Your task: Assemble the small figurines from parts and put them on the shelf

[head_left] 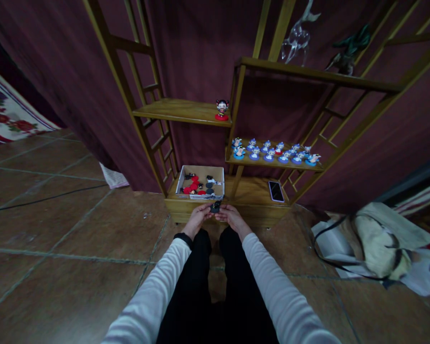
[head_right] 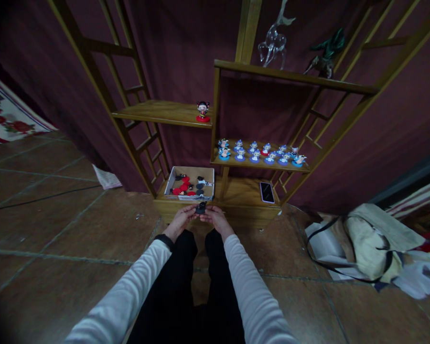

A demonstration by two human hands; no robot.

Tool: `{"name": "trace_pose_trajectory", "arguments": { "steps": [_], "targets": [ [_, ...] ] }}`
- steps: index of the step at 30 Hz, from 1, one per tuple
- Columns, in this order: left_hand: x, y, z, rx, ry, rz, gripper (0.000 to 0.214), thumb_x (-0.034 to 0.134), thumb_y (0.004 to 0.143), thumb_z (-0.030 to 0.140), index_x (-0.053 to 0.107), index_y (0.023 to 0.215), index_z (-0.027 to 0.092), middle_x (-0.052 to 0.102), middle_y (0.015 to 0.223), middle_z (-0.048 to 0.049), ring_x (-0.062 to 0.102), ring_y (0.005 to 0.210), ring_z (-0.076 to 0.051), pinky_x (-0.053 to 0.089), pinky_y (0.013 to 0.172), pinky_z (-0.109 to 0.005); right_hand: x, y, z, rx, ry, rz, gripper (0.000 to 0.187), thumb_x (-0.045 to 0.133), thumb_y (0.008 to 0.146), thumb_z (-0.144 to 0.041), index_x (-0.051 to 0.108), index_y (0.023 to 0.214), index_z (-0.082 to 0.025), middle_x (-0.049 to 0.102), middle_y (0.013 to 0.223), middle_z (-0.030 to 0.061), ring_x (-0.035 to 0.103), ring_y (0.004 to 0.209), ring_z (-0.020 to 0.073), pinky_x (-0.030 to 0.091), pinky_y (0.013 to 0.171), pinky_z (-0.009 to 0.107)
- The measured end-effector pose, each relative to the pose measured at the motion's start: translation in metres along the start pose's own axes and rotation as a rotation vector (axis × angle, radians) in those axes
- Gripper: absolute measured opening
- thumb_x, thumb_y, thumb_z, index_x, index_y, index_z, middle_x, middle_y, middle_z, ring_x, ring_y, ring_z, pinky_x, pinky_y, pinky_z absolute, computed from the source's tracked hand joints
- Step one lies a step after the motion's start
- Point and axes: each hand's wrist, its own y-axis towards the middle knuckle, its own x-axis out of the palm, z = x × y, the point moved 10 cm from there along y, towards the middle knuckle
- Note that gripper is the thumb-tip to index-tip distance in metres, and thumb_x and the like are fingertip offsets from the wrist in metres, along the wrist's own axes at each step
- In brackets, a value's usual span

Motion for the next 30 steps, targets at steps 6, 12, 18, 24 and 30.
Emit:
{"name": "trace_pose_trajectory", "arguments": {
  "steps": [6,12,18,24,30],
  "targets": [
    [-0.006,-0.003,0.005,0.043,-0.018,0.067,0.023,0.067,0.068,0.019,0.064,0.089,0.012,0.065,0.073,-0.0049,0.058,0.057,-0.008,0.046,0.056,-0.019,-0.001,0.0,0.0,-0.003,-0.016,0.01,0.024,0.072,0.062,-0.021,0.053,0.076,-0.017,0.065,0.067,0.0,0.065,0.061,0.012,0.054,0.063,0.026],
    [-0.008,-0.001,0.006,0.067,0.019,0.075,0.021,0.069,0.065,0.023,0.065,0.083,0.013,0.063,0.067,-0.0024,0.055,0.052,-0.007,0.042,0.05,-0.017,0.007,-0.004,-0.005,-0.035,-0.012,-0.043,0.034,0.075,0.054,-0.019,0.055,0.081,-0.018,0.063,0.064,-0.0039,0.059,0.055,0.0085,0.05,0.058,0.022],
    [-0.009,0.001,0.004,0.044,0.051,0.081,0.024,0.069,0.064,0.028,0.066,0.081,0.011,0.063,0.064,-0.0029,0.053,0.049,-0.007,0.04,0.047,-0.017,0.019,-0.007,-0.004,0.014,-0.067,-0.134,0.044,0.074,0.053,-0.015,0.059,0.094,-0.019,0.064,0.066,-0.0033,0.058,0.055,0.0084,0.049,0.058,0.022],
    [-0.007,0.0,0.003,0.02,0.004,0.081,0.026,0.069,0.066,0.026,0.064,0.087,0.013,0.064,0.065,-0.0024,0.058,0.053,-0.008,0.043,0.052,-0.018,0.012,-0.002,-0.002,0.012,-0.027,-0.09,0.038,0.074,0.055,-0.014,0.06,0.09,-0.019,0.067,0.075,-0.0013,0.062,0.063,0.0094,0.052,0.061,0.022],
    [0.003,-0.001,-0.002,-0.023,-0.011,-0.001,0.034,0.072,0.061,0.013,0.063,0.094,0.012,0.066,0.074,-0.0051,0.061,0.06,-0.009,0.047,0.06,-0.02,0.009,-0.002,-0.004,-0.01,0.012,-0.071,0.03,0.074,0.058,-0.016,0.058,0.084,-0.017,0.068,0.078,0.0009,0.065,0.067,0.011,0.054,0.068,0.024]
  ]
}}
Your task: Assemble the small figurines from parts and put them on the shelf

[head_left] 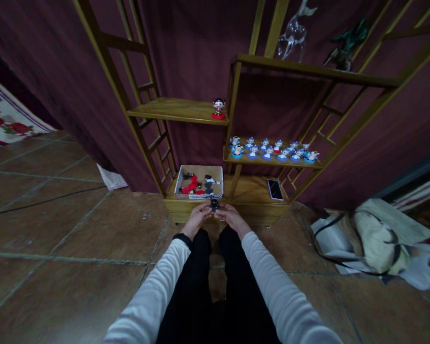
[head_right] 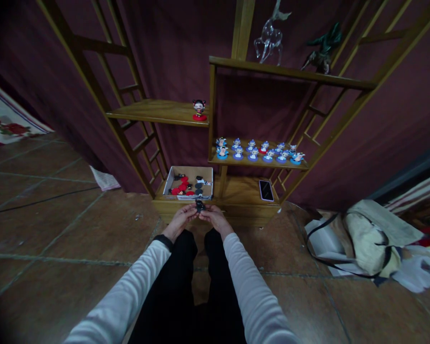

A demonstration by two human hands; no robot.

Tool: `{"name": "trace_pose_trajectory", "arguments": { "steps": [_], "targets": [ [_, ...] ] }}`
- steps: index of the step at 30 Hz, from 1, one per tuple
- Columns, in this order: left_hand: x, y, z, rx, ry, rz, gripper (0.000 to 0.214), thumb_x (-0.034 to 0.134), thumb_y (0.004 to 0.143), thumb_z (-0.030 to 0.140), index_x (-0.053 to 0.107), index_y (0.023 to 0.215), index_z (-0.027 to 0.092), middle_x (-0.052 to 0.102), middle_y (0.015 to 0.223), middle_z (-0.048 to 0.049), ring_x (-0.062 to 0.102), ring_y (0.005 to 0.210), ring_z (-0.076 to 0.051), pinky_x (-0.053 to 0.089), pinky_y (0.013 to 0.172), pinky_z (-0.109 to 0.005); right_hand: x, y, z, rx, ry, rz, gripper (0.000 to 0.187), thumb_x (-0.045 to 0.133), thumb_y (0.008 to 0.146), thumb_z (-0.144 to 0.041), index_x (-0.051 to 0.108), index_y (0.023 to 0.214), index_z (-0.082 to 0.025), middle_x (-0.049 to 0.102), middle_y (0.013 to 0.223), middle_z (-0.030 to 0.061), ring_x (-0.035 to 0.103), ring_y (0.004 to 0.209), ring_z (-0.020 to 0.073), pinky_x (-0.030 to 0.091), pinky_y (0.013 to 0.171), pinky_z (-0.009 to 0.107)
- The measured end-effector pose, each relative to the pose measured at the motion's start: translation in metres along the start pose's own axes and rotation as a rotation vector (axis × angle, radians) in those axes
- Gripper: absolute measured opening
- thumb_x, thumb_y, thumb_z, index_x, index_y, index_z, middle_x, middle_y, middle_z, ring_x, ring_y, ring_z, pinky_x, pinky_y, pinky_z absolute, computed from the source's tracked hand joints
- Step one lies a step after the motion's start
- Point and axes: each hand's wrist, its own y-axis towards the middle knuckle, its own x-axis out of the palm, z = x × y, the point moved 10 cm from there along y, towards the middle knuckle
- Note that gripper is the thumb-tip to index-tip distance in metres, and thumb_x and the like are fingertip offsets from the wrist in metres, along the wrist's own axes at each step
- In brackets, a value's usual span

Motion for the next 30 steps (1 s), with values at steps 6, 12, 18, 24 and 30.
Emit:
{"name": "trace_pose_trajectory", "arguments": {
  "steps": [6,12,18,24,30],
  "targets": [
    [-0.002,-0.001,0.0,0.001,-0.032,0.011,0.028,0.068,0.065,0.011,0.063,0.093,0.012,0.066,0.074,-0.0045,0.06,0.059,-0.008,0.048,0.062,-0.021,-0.004,0.002,0.003,0.012,0.022,0.017,0.022,0.07,0.065,-0.023,0.058,0.083,-0.017,0.069,0.074,0.0024,0.067,0.067,0.0136,0.055,0.069,0.029],
    [-0.004,0.001,0.002,0.019,-0.013,0.023,0.025,0.068,0.068,0.015,0.063,0.092,0.013,0.065,0.074,-0.0048,0.058,0.058,-0.008,0.046,0.059,-0.02,-0.011,0.004,0.005,0.006,0.021,0.071,0.013,0.068,0.068,-0.022,0.058,0.075,-0.017,0.067,0.065,0.0019,0.065,0.061,0.0126,0.055,0.062,0.026],
    [-0.005,0.003,0.005,0.06,-0.01,0.026,0.026,0.071,0.064,0.02,0.064,0.088,0.012,0.065,0.075,-0.0047,0.057,0.058,-0.007,0.044,0.057,-0.019,-0.012,0.004,0.004,-0.005,0.019,0.073,0.023,0.071,0.061,-0.017,0.057,0.078,-0.018,0.066,0.07,-0.0005,0.064,0.06,0.0111,0.055,0.065,0.027],
    [0.002,0.002,0.002,0.019,0.041,-0.018,0.04,0.075,0.058,0.018,0.064,0.096,0.013,0.067,0.08,-0.0054,0.059,0.062,-0.009,0.044,0.059,-0.02,-0.008,0.006,0.006,-0.004,0.031,0.039,0.027,0.071,0.06,-0.015,0.057,0.083,-0.018,0.067,0.073,-0.0005,0.065,0.064,0.0114,0.055,0.071,0.028],
    [0.004,0.003,0.0,0.027,0.058,-0.04,0.038,0.077,0.053,0.016,0.065,0.089,0.013,0.067,0.077,-0.0047,0.06,0.064,-0.01,0.043,0.062,-0.02,-0.004,0.006,0.008,0.024,0.017,-0.001,0.028,0.071,0.061,-0.017,0.057,0.085,-0.018,0.068,0.073,0.0,0.067,0.066,0.0139,0.056,0.071,0.03]
  ]
}}
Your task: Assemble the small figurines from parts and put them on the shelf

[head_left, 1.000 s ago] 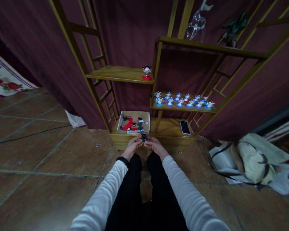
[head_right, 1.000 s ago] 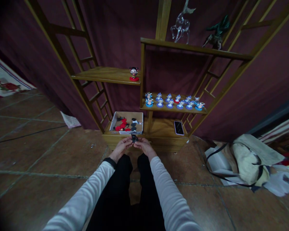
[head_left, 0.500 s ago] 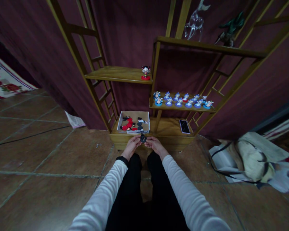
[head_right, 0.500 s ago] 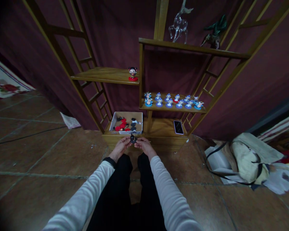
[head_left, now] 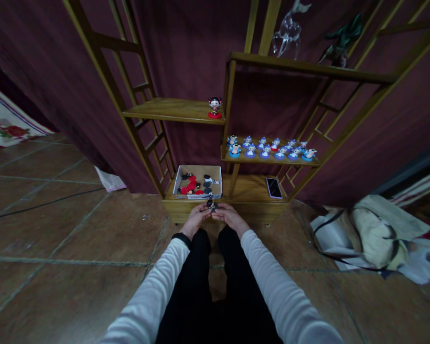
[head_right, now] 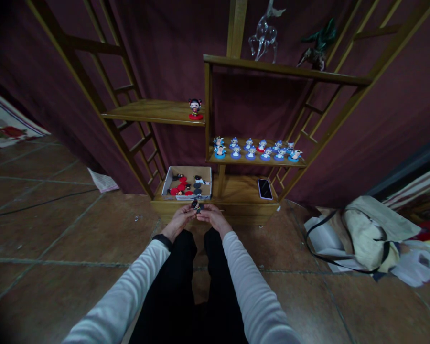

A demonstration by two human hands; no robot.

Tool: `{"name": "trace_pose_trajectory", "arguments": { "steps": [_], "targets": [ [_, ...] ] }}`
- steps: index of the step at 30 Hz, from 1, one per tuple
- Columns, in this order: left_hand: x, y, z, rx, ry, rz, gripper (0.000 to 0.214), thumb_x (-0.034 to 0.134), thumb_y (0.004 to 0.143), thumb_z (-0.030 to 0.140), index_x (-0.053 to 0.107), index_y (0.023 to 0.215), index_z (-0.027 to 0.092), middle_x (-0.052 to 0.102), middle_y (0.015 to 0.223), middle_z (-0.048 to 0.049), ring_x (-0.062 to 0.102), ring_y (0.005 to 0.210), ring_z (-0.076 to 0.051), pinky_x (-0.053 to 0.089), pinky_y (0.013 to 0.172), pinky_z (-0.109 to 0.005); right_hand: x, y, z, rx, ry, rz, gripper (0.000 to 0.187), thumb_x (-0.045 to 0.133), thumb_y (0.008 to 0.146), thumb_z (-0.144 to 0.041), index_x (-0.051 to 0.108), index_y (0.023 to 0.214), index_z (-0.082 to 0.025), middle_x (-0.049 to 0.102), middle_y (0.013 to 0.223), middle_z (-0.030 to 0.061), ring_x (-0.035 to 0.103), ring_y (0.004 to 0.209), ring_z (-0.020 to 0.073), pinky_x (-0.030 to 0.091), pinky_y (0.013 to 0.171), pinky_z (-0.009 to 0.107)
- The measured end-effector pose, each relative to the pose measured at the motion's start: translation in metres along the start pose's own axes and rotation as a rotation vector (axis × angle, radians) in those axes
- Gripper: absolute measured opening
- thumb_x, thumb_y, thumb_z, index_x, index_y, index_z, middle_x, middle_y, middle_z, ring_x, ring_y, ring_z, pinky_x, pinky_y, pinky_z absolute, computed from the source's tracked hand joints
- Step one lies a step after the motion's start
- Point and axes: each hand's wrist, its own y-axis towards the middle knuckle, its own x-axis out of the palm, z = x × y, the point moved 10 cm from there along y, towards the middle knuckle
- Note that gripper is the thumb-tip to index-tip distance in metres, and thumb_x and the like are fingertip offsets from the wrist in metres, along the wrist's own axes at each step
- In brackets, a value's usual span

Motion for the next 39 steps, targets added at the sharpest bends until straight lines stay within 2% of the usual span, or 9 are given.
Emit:
{"name": "trace_pose_trajectory", "arguments": {
  "steps": [7,15,19,26,30,34,39],
  "targets": [
    [-0.001,0.001,-0.001,0.0,0.04,-0.003,0.025,0.077,0.051,0.019,0.066,0.073,0.011,0.065,0.068,-0.0042,0.056,0.06,-0.01,0.042,0.058,-0.02,-0.005,0.001,0.002,0.033,0.009,0.043,0.02,0.062,0.073,-0.025,0.056,0.091,-0.018,0.069,0.07,0.0019,0.066,0.059,0.0136,0.056,0.058,0.027],
    [-0.006,0.002,0.002,0.028,0.038,0.038,0.042,0.075,0.053,0.019,0.064,0.093,0.013,0.065,0.078,-0.0038,0.057,0.064,-0.009,0.042,0.061,-0.02,-0.01,0.002,0.003,0.013,0.033,0.099,0.01,0.06,0.071,-0.016,0.054,0.08,-0.017,0.068,0.066,0.0012,0.067,0.06,0.016,0.057,0.061,0.031],
    [-0.005,0.004,0.002,0.055,0.114,0.024,0.041,0.076,0.051,0.021,0.063,0.089,0.012,0.065,0.077,-0.0042,0.057,0.065,-0.011,0.041,0.061,-0.021,-0.01,0.003,0.003,-0.002,0.049,0.093,0.014,0.064,0.068,-0.016,0.053,0.077,-0.017,0.067,0.065,0.0,0.068,0.062,0.0174,0.057,0.063,0.033],
    [-0.005,0.004,0.006,0.12,0.233,0.012,0.025,0.072,0.054,0.022,0.064,0.075,0.011,0.059,0.065,0.0001,0.049,0.058,-0.008,0.036,0.057,-0.02,-0.008,0.003,0.006,0.023,0.022,0.066,0.019,0.065,0.067,-0.018,0.052,0.081,-0.018,0.067,0.068,0.0002,0.068,0.063,0.0179,0.057,0.064,0.035],
    [-0.003,0.002,0.008,0.108,0.252,0.015,0.028,0.072,0.054,0.024,0.065,0.079,0.011,0.061,0.07,-0.0008,0.047,0.057,-0.007,0.035,0.056,-0.021,-0.006,0.002,0.004,0.027,-0.008,0.048,0.02,0.063,0.07,-0.021,0.053,0.088,-0.019,0.068,0.07,0.0005,0.067,0.061,0.0163,0.057,0.062,0.033],
    [-0.001,0.001,0.011,0.122,0.274,0.024,0.037,0.071,0.055,0.024,0.065,0.089,0.011,0.062,0.074,-0.002,0.049,0.06,-0.009,0.036,0.058,-0.021,-0.006,0.0,0.002,0.022,-0.019,0.071,0.021,0.062,0.07,-0.016,0.054,0.089,-0.018,0.068,0.069,0.0006,0.066,0.058,0.0147,0.057,0.062,0.032],
    [0.009,0.003,0.011,0.169,0.343,-0.035,0.04,0.072,0.054,0.022,0.064,0.091,0.012,0.061,0.072,-0.0008,0.051,0.062,-0.01,0.04,0.064,-0.023,-0.006,0.0,-0.001,-0.006,-0.003,0.066,0.02,0.061,0.068,-0.016,0.054,0.087,-0.018,0.068,0.074,0.0012,0.066,0.061,0.014,0.056,0.063,0.03]
  ]
}}
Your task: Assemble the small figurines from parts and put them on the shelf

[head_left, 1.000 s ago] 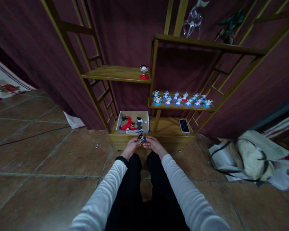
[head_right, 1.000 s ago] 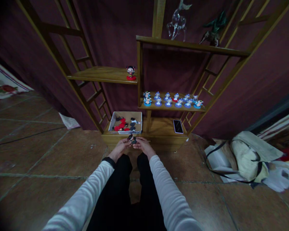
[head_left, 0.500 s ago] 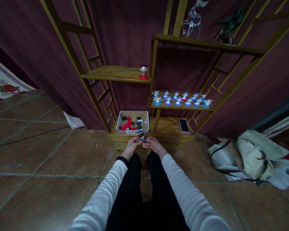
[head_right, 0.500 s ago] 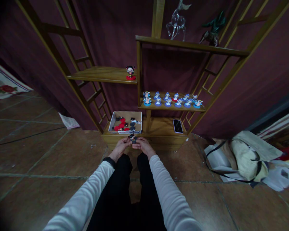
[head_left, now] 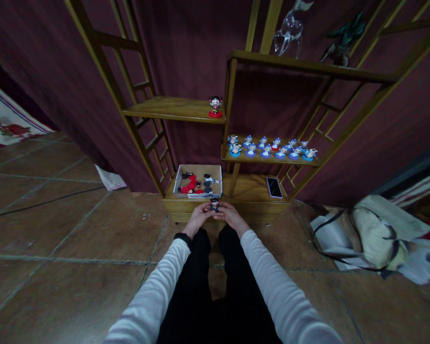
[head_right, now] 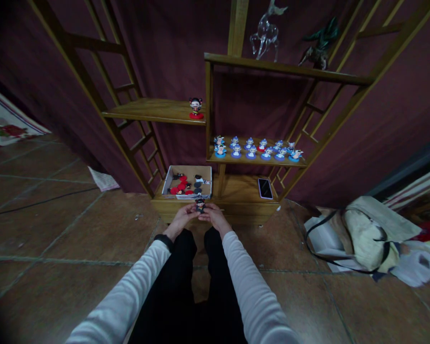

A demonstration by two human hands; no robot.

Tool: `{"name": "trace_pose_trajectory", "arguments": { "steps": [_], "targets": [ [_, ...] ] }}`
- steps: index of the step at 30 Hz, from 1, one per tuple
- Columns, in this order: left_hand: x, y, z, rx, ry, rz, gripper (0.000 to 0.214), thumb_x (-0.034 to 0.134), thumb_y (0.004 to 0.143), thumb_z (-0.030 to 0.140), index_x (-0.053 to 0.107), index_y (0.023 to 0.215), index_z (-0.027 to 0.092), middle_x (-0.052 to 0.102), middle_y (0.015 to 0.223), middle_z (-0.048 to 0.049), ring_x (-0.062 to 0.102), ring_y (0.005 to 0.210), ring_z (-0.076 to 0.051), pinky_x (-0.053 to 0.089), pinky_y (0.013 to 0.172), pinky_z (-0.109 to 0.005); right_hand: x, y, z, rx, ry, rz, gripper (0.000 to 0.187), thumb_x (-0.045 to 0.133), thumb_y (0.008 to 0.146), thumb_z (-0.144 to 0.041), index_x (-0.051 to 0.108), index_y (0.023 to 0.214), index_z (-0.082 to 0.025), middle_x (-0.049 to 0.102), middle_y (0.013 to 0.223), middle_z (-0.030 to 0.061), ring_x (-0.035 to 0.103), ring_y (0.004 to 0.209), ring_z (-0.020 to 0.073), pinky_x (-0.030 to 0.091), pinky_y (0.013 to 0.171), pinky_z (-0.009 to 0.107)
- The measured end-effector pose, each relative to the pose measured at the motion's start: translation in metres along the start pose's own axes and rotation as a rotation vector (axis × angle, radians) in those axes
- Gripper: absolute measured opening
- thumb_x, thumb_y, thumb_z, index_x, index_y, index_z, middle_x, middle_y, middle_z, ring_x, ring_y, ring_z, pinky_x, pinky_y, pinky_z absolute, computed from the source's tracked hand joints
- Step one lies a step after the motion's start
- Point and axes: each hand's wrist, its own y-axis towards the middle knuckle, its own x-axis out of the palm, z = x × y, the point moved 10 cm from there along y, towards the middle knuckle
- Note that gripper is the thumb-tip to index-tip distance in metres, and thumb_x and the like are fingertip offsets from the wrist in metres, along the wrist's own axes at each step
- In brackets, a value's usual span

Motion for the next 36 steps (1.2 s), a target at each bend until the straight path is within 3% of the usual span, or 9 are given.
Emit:
{"name": "trace_pose_trajectory", "arguments": {
  "steps": [8,15,22,28,36],
  "targets": [
    [0.001,-0.005,0.014,0.151,0.345,0.064,0.027,0.064,0.062,0.015,0.061,0.089,0.014,0.057,0.068,0.001,0.051,0.06,-0.011,0.042,0.061,-0.023,0.0,0.0,0.0,-0.013,-0.038,-0.022,0.028,0.068,0.066,-0.028,0.052,0.088,-0.02,0.068,0.082,0.0021,0.067,0.066,0.0152,0.055,0.065,0.031],
    [0.012,-0.022,0.037,0.292,0.784,0.108,0.031,0.056,0.073,0.015,0.057,0.104,0.016,0.057,0.089,-0.0059,0.055,0.079,-0.017,0.044,0.075,-0.03,-0.001,-0.002,-0.002,-0.027,-0.045,-0.017,0.034,0.071,0.062,-0.028,0.05,0.087,-0.021,0.066,0.082,-0.0007,0.065,0.064,0.0127,0.055,0.065,0.03],
    [0.022,-0.035,0.046,0.369,0.977,0.135,0.04,0.049,0.081,0.022,0.046,0.121,0.018,0.052,0.109,-0.0111,0.051,0.101,-0.022,0.042,0.086,-0.033,-0.001,-0.005,-0.004,-0.019,-0.008,-0.015,0.028,0.067,0.066,-0.022,0.049,0.087,-0.021,0.065,0.073,-0.0021,0.063,0.058,0.0113,0.055,0.061,0.028],
    [0.031,-0.042,0.053,0.413,1.092,0.121,0.042,0.042,0.085,0.025,0.041,0.126,0.016,0.052,0.108,-0.0131,0.049,0.101,-0.023,0.04,0.086,-0.033,-0.003,-0.003,-0.005,-0.026,0.017,-0.016,0.031,0.067,0.064,-0.019,0.05,0.09,-0.023,0.065,0.077,-0.0024,0.063,0.059,0.0127,0.055,0.062,0.03],
    [0.044,-0.049,0.057,0.457,1.309,0.108,0.047,0.035,0.086,0.017,0.031,0.133,0.013,0.051,0.107,-0.015,0.05,0.096,-0.023,0.038,0.084,-0.035,0.0,-0.011,-0.015,-0.069,0.038,-0.009,0.035,0.062,0.06,-0.011,0.052,0.091,-0.024,0.067,0.083,-0.0025,0.065,0.065,0.0147,0.054,0.064,0.032]
  ]
}}
